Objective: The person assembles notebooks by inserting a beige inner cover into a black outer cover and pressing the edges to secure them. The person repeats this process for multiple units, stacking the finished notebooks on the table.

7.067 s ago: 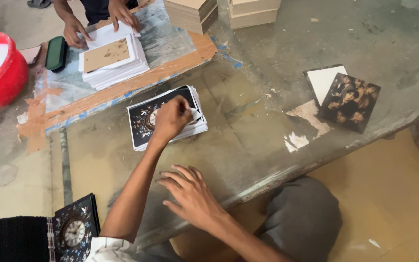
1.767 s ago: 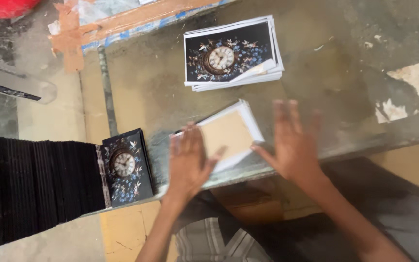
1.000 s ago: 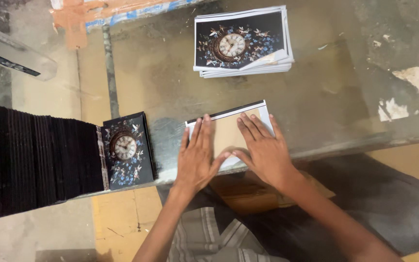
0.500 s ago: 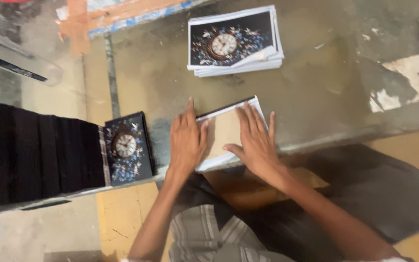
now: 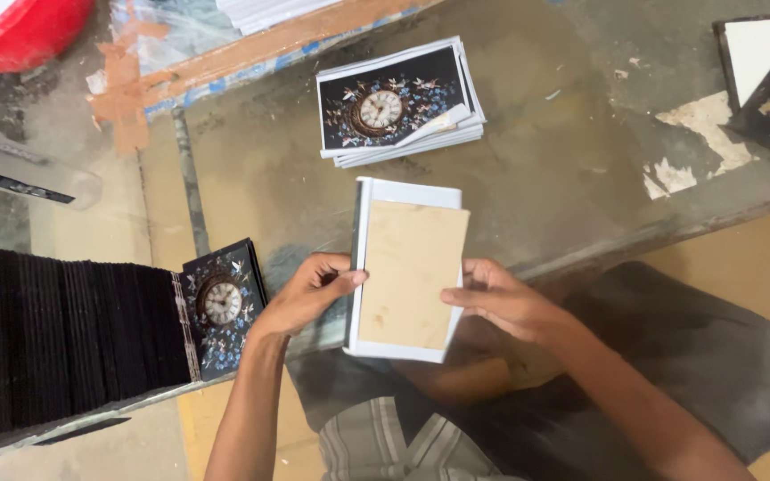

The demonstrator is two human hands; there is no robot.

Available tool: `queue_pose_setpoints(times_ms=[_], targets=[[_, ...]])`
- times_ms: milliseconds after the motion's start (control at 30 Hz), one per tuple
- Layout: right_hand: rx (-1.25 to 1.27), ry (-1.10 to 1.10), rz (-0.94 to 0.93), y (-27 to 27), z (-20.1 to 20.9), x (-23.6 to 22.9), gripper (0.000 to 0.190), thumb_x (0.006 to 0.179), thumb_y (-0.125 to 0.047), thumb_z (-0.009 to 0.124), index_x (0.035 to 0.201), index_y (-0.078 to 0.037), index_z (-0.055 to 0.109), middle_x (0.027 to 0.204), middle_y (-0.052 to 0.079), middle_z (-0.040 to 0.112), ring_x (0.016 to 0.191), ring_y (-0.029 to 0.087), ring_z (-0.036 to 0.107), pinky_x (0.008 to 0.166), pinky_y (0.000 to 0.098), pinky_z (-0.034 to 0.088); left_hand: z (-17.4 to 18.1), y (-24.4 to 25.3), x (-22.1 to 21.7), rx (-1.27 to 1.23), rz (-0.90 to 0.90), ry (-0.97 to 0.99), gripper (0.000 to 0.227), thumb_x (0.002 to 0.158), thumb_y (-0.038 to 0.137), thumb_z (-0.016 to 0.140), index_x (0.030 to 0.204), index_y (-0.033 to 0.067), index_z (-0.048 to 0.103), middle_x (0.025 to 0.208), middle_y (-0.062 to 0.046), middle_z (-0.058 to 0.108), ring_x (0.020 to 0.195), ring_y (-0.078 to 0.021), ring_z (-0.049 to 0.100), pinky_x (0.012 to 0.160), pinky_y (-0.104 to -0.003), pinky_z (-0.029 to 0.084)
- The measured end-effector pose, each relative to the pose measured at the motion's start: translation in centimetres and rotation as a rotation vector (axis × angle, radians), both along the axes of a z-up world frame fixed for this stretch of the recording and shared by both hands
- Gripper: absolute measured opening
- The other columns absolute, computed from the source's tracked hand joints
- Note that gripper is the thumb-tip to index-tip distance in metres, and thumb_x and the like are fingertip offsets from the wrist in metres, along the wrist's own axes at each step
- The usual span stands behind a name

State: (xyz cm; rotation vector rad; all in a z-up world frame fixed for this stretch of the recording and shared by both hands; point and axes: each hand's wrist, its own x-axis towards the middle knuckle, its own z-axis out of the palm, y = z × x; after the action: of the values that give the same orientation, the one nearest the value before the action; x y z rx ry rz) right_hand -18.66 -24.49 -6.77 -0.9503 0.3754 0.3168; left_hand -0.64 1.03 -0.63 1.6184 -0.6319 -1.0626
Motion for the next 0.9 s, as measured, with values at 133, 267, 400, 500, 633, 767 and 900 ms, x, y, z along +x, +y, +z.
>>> queue_pose_setpoints(times_ms=[133, 267, 400, 500, 633, 767, 900], targets=[[-0.211, -0.215, 0.150, -2.2, 3.1, 0.7, 0.038, 0.091, -0.019, 0.076, 0.118, 0.008, 0.072, 0.100, 0.009, 0.081, 0.092, 0.017, 0.073, 0.086, 0.0327, 0.056, 2.4, -0.3, 1.3, -0.234, 0.077, -0.007, 0.061, 0.091, 0.024, 0.071, 0.146, 0.0088, 0.051, 0.125, -0.008, 0.069, 0.118, -0.0167, 0.063, 0.105, -0.033, 0.049], [-0.751, -0.276, 0.485, -3.6, 6.9, 1.5, 0.030, 0.086, -0.028, 0.079, 0.105, -0.004, 0.081, 0.086, 0.008, 0.081, 0.077, 0.019, 0.068, 0.074, 0.0359, 0.053, 6.4, -3.6, 3.8, -0.294, -0.066, -0.131, 0.080, 0.090, 0.019, 0.076, 0.159, 0.0112, 0.037, 0.144, -0.015, 0.059, 0.129, -0.0246, 0.061, 0.117, -0.043, 0.049], [-1.261, -0.405, 0.596, -2.2, 8.3, 2.5, 0.038, 0.081, -0.041, 0.080, 0.108, -0.014, 0.080, 0.088, 0.013, 0.074, 0.089, 0.030, 0.065, 0.081, 0.0413, 0.050, 5.8, -9.3, 3.5, 0.018, -0.794, -0.016, 0.094, 0.083, 0.014, 0.080, 0.156, 0.0134, 0.021, 0.144, -0.015, 0.054, 0.121, -0.0252, 0.065, 0.104, -0.043, 0.052], [-1.327, -0.380, 0.592, -2.3, 8.3, 3.0, 0.039, 0.079, -0.044, 0.079, 0.106, -0.015, 0.079, 0.089, 0.012, 0.072, 0.096, 0.030, 0.062, 0.085, 0.0428, 0.049, 3.7, -12.1, 2.7, 0.178, -1.035, 0.051, 0.079, 0.080, 0.011, 0.078, 0.149, 0.0086, 0.038, 0.122, -0.019, 0.069, 0.105, -0.0272, 0.072, 0.091, -0.043, 0.058], [-1.387, -0.239, 0.501, -4.0, 7.1, 2.9, 0.047, 0.071, -0.045, 0.083, 0.106, -0.014, 0.078, 0.091, 0.013, 0.071, 0.099, 0.032, 0.063, 0.086, 0.0436, 0.050, 2.7, -12.4, 2.8, 0.193, -0.948, -0.408, 0.045, 0.078, 0.016, 0.081, 0.121, 0.0046, 0.071, 0.103, -0.014, 0.079, 0.098, -0.0261, 0.076, 0.084, -0.039, 0.058], [-1.438, -0.238, 0.353, -6.0, 6.4, 2.7, 0.044, 0.069, -0.039, 0.085, 0.102, -0.011, 0.077, 0.095, 0.015, 0.072, 0.099, 0.036, 0.064, 0.085, 0.0460, 0.050, 4.2, -12.3, 2.6, 0.271, -0.690, -0.739, 0.036, 0.071, 0.022, 0.086, 0.103, 0.0077, 0.077, 0.096, -0.014, 0.075, 0.098, -0.0343, 0.070, 0.082, -0.046, 0.053], [-1.499, -0.153, 0.244, -6.7, 6.1, 2.8, 0.037, 0.075, -0.036, 0.080, 0.105, -0.014, 0.077, 0.091, 0.016, 0.073, 0.091, 0.038, 0.067, 0.083, 0.0468, 0.051, 4.3, -12.5, 1.7, 0.295, -0.490, -0.880, 0.031, 0.077, 0.021, 0.082, 0.105, 0.0079, 0.076, 0.103, -0.012, 0.073, 0.099, -0.0358, 0.068, 0.080, -0.048, 0.053]])
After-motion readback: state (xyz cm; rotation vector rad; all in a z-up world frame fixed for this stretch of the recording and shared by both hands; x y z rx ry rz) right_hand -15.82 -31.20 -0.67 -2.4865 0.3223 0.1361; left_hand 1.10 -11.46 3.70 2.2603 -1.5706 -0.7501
